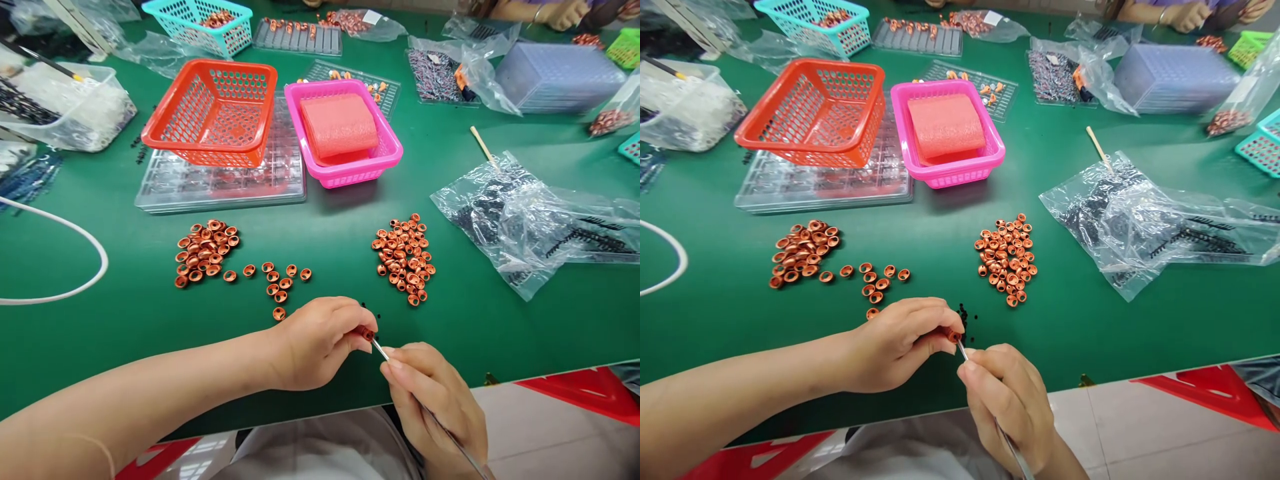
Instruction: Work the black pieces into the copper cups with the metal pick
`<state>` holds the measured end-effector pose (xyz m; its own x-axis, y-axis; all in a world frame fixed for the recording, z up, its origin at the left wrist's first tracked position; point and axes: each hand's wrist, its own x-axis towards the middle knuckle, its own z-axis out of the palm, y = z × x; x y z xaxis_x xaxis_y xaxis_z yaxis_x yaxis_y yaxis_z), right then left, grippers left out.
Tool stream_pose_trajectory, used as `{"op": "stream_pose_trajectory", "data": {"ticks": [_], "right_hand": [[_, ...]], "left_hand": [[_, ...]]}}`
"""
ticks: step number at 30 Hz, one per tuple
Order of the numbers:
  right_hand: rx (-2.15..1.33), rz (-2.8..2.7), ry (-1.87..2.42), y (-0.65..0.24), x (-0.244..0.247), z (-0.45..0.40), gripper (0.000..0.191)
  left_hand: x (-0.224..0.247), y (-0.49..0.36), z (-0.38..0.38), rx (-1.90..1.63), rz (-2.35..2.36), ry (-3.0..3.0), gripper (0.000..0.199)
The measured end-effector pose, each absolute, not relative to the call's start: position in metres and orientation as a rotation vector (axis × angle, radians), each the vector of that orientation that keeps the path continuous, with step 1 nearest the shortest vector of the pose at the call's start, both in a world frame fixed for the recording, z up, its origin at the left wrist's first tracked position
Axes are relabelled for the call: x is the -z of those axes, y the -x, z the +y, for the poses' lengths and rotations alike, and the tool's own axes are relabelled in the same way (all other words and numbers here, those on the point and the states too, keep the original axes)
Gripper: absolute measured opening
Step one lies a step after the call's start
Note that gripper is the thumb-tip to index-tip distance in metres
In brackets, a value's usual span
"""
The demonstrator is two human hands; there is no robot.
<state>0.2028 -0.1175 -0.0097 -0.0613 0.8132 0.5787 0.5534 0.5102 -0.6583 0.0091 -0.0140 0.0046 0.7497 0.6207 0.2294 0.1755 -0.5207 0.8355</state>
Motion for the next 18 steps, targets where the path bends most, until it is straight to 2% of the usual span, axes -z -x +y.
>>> {"op": "stream_pose_trajectory", "data": {"ticks": [4,18], "right_hand": [[-0.328,-1.734,1.168,-0.203,0.01,-0.117,0.044],[-0.388,-1.57,1.168,-0.206,0.016,-0.114,0.036]], "left_hand": [[0.002,-0.009,-0.015,-0.708,0.592,-2.047,0.01],[-0.016,-0.01,-0.008,-0.52,0.68,-1.754,0.009]]}}
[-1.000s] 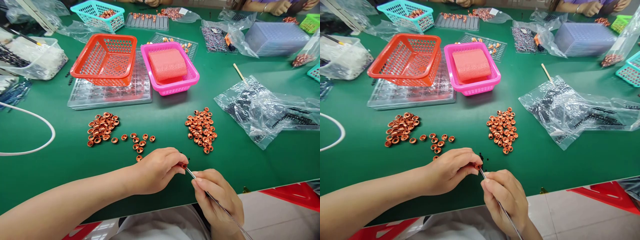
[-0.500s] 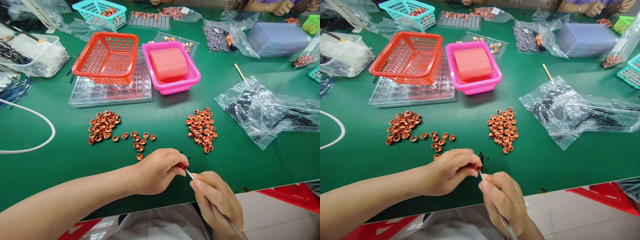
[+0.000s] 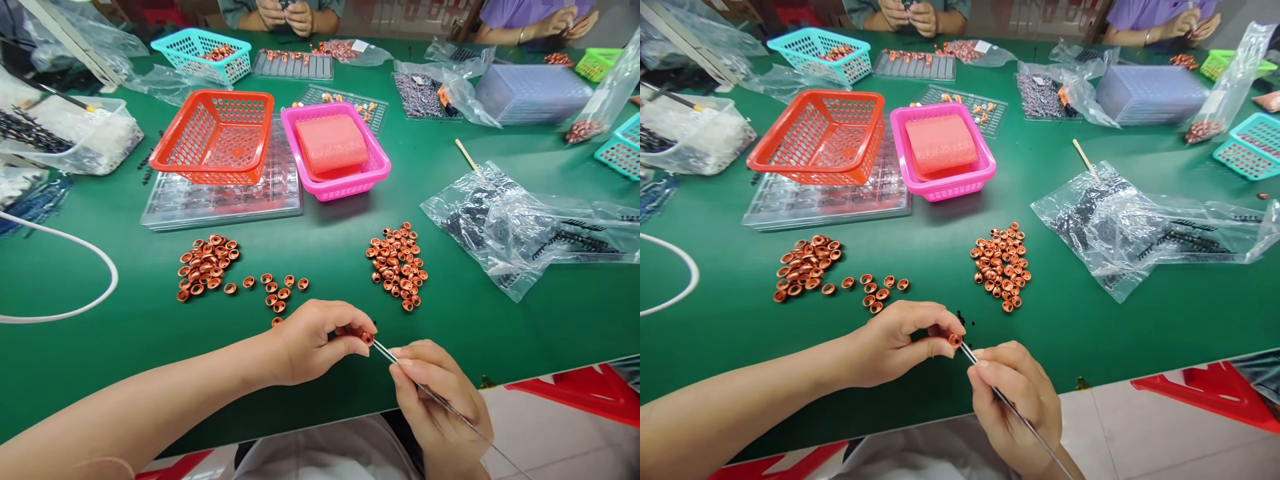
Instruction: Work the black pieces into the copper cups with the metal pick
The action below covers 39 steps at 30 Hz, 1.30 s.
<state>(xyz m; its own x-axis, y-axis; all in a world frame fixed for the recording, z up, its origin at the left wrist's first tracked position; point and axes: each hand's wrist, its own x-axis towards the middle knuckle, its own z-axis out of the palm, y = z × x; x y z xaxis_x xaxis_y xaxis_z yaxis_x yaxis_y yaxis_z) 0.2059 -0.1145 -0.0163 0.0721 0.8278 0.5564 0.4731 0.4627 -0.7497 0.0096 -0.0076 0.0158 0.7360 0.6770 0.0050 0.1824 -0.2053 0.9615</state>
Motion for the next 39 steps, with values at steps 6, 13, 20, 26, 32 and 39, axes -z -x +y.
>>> {"op": "stream_pose_trajectory", "data": {"ticks": [6,13,20,26,32,39], "right_hand": [[-0.49,-1.462,1.141,-0.208,0.0186,-0.1147,0.034],[-0.546,-1.447,1.103,-0.2085,0.0202,-0.1163,0.037],[-0.535,-1.476,1.11,-0.209,0.018,-0.1159,0.039],[-0.496,-1.582,1.131,-0.2092,0.0173,-0.1155,0.04],[-0.477,-1.645,1.15,-0.2096,0.0181,-0.1152,0.039],[-0.464,-1.632,1.193,-0.2085,0.0173,-0.1166,0.04]], "left_hand": [[-0.0187,-0.0075,-0.0029,-0.461,0.655,-1.648,0.012],[-0.0179,-0.0077,-0.0022,-0.46,0.658,-1.623,0.014],[-0.0159,-0.0072,-0.0041,-0.479,0.654,-1.646,0.013],[-0.0115,-0.0056,-0.0075,-0.585,0.597,-1.876,0.014],[-0.0115,-0.005,-0.0111,-0.668,0.543,-2.084,0.015],[-0.0087,-0.0059,-0.0118,-0.687,0.531,-2.124,0.016]]}}
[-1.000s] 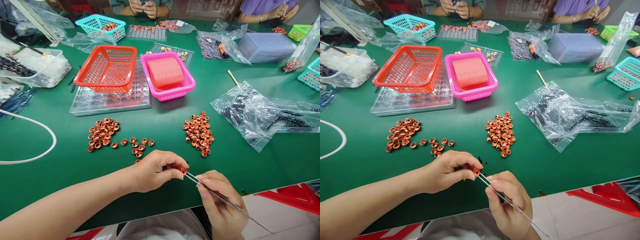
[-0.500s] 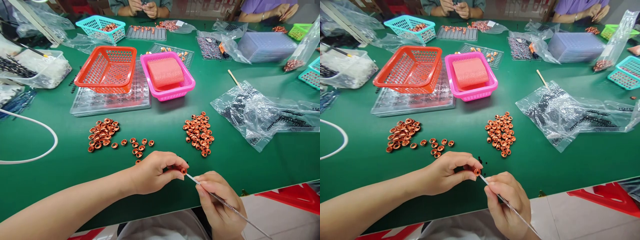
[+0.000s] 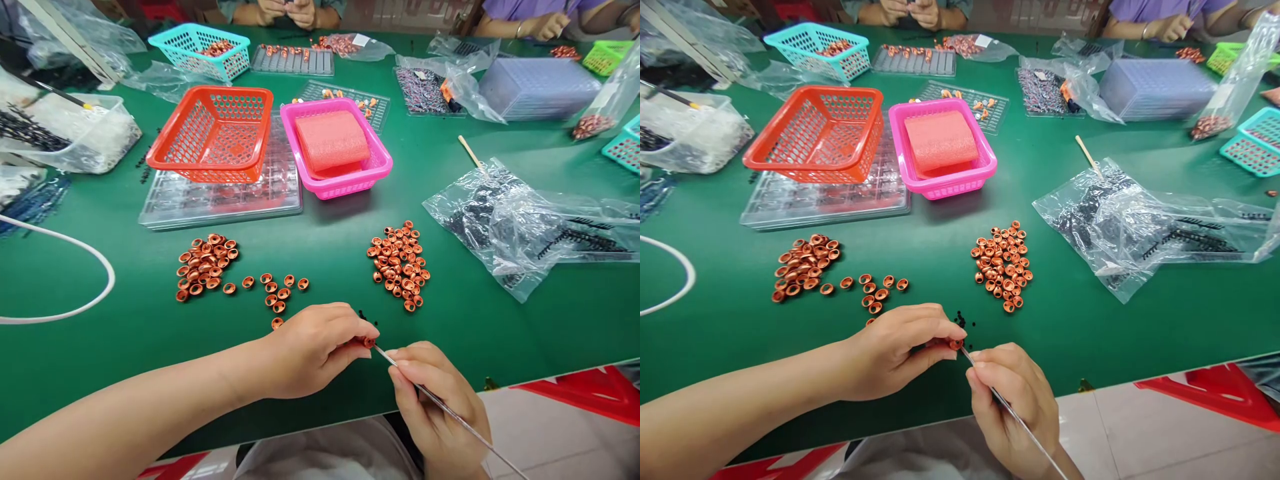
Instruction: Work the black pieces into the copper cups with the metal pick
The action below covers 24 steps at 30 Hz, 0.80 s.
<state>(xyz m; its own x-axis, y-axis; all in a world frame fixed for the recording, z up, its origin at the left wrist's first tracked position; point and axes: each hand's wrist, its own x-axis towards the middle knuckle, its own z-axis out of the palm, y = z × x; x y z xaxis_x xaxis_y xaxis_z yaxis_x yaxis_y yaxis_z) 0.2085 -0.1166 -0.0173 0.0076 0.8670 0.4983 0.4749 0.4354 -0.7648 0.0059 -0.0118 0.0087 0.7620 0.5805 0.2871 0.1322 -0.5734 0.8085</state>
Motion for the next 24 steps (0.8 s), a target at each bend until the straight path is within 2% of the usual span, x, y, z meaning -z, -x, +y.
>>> {"op": "stream_pose_trajectory", "data": {"ticks": [24], "right_hand": [[-0.395,-1.775,1.128,-0.209,0.018,-0.117,0.041]], "left_hand": [[-0.003,-0.007,-0.02,-0.658,0.616,-2.193,0.012]]}}
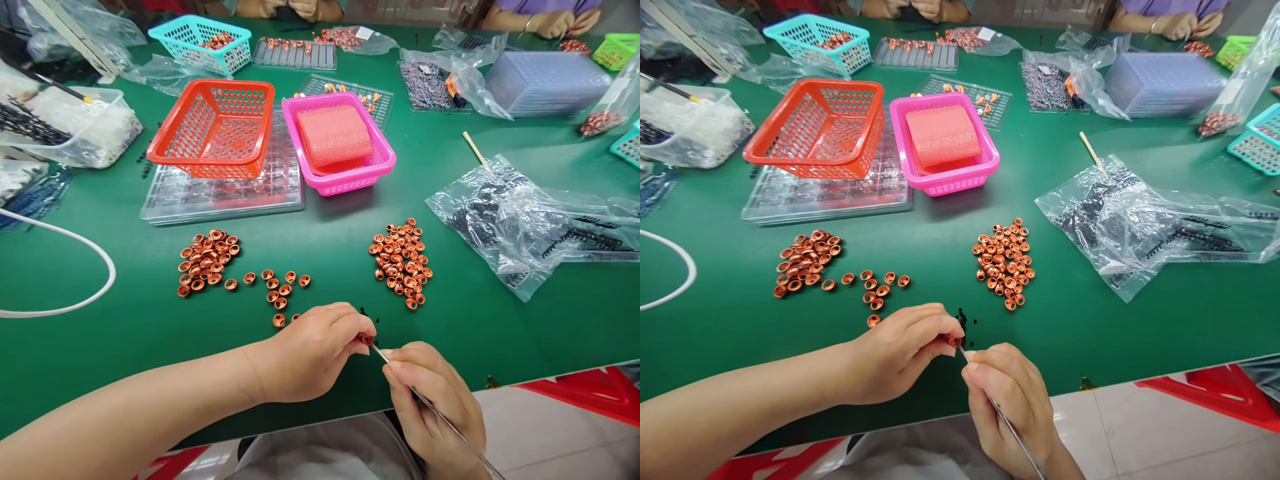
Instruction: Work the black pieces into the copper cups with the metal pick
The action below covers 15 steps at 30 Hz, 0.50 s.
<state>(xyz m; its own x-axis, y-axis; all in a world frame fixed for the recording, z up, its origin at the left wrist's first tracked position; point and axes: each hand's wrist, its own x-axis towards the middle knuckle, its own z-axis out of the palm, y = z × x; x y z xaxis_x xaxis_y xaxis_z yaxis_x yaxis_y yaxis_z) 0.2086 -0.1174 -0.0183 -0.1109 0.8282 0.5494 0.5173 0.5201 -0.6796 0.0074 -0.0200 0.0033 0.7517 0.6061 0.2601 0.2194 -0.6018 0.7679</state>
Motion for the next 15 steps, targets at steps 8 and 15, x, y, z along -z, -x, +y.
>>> {"op": "stream_pose_trajectory", "data": {"ticks": [8,15], "right_hand": [[-0.467,-1.728,1.142,-0.21,0.019,-0.115,0.039],[-0.493,-1.398,1.179,-0.218,0.015,-0.12,0.032]], "left_hand": [[-0.019,-0.004,-0.014,-0.436,0.703,-2.168,0.009],[-0.037,0.024,0.011,-0.077,1.087,-2.313,0.015]]}}
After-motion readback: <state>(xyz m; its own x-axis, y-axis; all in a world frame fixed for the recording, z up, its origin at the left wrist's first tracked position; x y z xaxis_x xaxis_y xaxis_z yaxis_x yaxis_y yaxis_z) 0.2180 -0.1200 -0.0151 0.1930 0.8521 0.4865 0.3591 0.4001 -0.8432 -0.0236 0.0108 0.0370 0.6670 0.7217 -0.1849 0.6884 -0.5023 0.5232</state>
